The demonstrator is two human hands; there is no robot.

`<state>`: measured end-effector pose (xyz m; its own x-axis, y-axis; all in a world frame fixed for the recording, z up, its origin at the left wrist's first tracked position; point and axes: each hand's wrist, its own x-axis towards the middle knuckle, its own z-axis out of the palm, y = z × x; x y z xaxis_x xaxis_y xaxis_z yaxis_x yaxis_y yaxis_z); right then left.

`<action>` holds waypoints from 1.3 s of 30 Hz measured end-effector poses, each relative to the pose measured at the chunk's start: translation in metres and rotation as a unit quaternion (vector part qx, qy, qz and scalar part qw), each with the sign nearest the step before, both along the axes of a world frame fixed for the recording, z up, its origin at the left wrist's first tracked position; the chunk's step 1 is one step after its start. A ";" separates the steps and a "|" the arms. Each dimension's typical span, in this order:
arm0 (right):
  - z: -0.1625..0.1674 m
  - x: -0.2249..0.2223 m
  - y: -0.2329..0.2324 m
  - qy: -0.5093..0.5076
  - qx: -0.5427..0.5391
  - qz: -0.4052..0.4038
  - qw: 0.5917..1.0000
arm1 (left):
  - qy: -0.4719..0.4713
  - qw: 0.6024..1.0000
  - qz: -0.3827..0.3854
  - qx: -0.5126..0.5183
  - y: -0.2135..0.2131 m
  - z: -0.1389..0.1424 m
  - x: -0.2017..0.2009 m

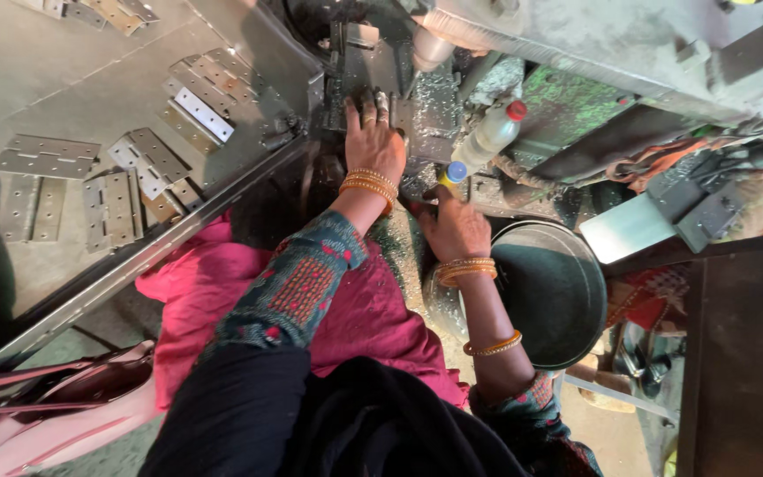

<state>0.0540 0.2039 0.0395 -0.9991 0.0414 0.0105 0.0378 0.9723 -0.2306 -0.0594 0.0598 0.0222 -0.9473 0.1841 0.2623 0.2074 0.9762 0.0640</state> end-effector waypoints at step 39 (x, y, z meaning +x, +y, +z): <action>-0.115 0.051 0.007 -0.089 -0.062 -0.052 0.993 | -0.045 0.999 0.004 0.029 -0.010 -0.008 -0.039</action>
<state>0.1055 0.2110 -0.0758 -0.9751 0.1335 -0.1769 0.1865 0.9257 -0.3292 -0.0983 0.0497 0.0145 -0.9690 0.1632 0.1854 0.1901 0.9720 0.1383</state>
